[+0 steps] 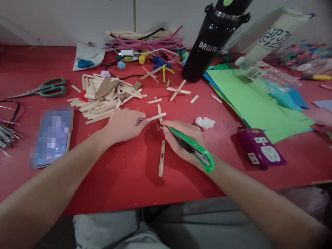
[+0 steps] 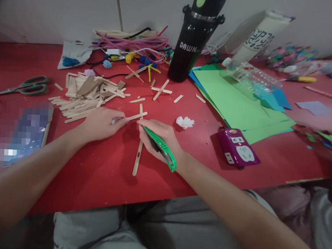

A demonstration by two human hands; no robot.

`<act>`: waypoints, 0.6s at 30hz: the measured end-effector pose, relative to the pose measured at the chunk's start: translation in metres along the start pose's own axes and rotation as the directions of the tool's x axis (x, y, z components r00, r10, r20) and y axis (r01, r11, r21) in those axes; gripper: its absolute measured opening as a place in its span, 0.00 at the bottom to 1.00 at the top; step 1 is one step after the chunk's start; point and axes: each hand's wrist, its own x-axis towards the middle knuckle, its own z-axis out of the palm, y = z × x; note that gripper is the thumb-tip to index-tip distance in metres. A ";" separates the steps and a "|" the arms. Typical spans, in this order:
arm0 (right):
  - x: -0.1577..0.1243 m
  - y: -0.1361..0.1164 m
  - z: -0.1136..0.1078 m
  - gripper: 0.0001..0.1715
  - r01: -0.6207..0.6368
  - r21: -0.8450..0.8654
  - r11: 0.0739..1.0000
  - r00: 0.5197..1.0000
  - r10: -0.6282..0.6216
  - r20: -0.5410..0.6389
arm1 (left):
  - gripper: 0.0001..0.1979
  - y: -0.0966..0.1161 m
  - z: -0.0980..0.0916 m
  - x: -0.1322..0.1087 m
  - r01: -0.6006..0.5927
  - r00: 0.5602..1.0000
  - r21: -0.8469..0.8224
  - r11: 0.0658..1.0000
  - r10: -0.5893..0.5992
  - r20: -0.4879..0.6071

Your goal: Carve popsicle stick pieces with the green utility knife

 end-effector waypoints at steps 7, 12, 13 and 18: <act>0.008 -0.004 -0.003 0.16 -0.025 -0.008 1.000 0.993 0.024 -0.114 | 0.20 -0.006 -0.008 -0.004 -0.063 0.994 -0.168 0.984 0.076 0.074; 0.009 -0.001 -0.001 0.17 -0.036 0.051 0.998 0.991 0.042 -0.128 | 0.21 -0.007 -0.016 -0.008 -0.080 0.988 -0.280 0.957 0.113 0.105; 0.009 -0.001 0.000 0.17 -0.025 0.067 0.997 0.992 0.034 -0.125 | 0.21 -0.008 -0.018 -0.009 -0.076 0.987 -0.298 0.952 0.115 0.115; 0.009 -0.003 0.001 0.17 -0.013 0.134 0.991 0.990 0.032 -0.136 | 0.21 -0.006 -0.021 -0.018 -0.083 0.988 -0.331 0.940 0.121 0.095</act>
